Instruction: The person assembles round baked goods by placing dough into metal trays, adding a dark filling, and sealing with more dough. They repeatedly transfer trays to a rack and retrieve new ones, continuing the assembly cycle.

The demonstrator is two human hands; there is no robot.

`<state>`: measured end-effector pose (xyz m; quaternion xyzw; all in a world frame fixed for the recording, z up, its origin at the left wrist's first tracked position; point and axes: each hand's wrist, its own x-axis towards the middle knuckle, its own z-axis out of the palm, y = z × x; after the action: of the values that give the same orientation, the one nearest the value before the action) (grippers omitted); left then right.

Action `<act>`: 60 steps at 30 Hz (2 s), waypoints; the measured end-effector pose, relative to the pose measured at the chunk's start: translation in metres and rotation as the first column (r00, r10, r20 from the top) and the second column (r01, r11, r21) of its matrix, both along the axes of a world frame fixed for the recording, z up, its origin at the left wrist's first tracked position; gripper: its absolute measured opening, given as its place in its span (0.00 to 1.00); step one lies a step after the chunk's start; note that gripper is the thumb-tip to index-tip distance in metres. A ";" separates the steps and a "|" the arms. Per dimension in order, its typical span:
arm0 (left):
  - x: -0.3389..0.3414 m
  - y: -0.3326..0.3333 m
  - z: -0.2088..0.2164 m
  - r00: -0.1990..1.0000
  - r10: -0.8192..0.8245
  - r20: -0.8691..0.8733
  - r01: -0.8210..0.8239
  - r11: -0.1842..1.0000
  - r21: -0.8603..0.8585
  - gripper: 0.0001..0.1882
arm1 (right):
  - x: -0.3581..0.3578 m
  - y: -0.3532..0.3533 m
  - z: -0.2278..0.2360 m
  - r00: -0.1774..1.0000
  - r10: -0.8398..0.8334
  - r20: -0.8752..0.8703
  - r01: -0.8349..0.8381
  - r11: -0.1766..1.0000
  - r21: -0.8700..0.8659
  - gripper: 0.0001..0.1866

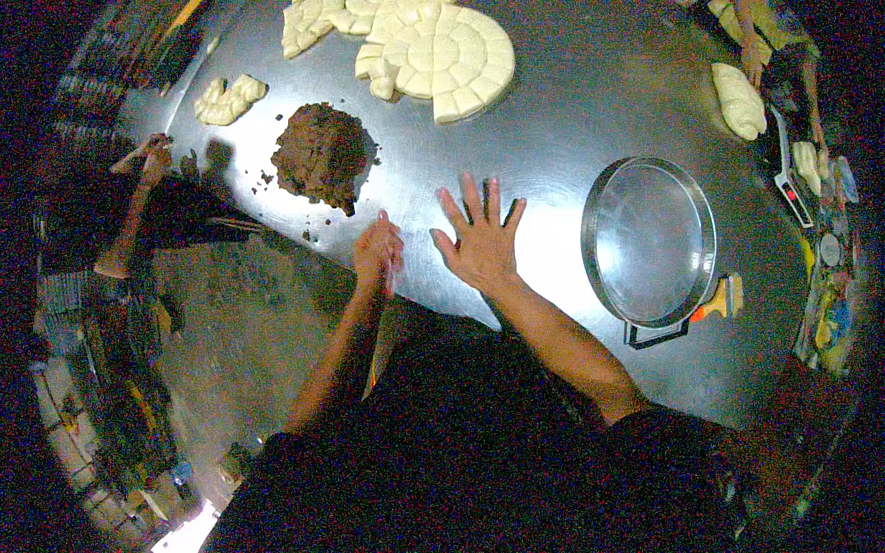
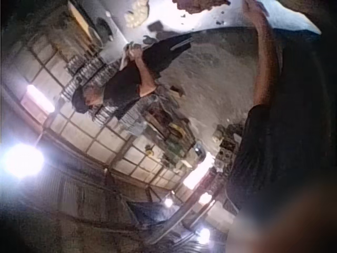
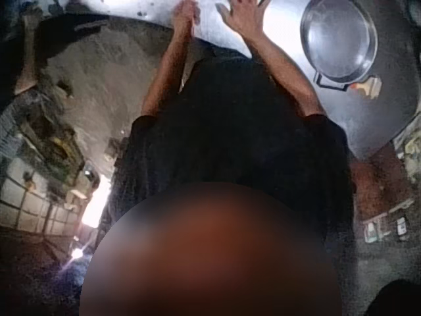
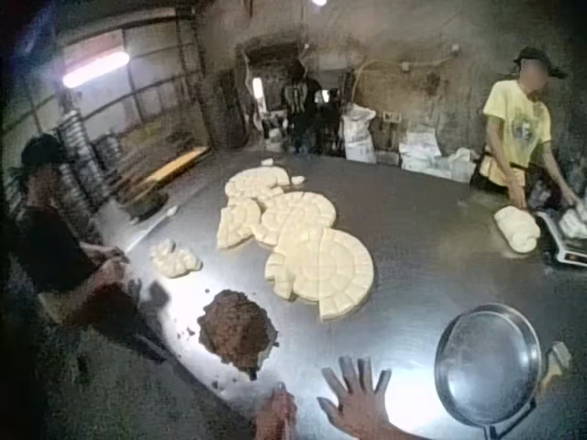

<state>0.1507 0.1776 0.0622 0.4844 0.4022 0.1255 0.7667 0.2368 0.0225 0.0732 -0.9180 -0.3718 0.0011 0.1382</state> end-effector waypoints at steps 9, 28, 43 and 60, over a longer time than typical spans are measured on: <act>0.187 0.052 -0.022 0.956 -0.087 -0.281 0.290 0.435 0.852 0.20 | 0.014 0.016 -0.005 0.997 -0.046 -0.068 0.038 0.992 -0.123 0.40; -0.040 0.053 -0.017 0.824 -0.324 -0.465 0.564 0.392 0.727 0.18 | 0.017 -0.081 0.025 0.823 0.161 -0.545 -0.090 0.984 0.155 0.13; -0.069 0.023 -0.004 0.901 -0.308 -0.306 0.329 0.025 0.944 0.19 | 0.058 0.258 0.236 0.235 0.784 -0.575 0.399 0.462 0.792 0.25; 0.039 -0.105 0.288 0.700 -0.416 0.580 -0.214 0.653 0.726 0.16 | 0.036 -0.024 0.240 0.969 0.154 0.192 -0.203 0.061 0.977 0.16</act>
<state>0.1896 0.0725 0.3505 0.6920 -0.0425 0.4074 0.5945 0.2725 -0.0012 0.3134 -0.5295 -0.3867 -0.2494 0.7126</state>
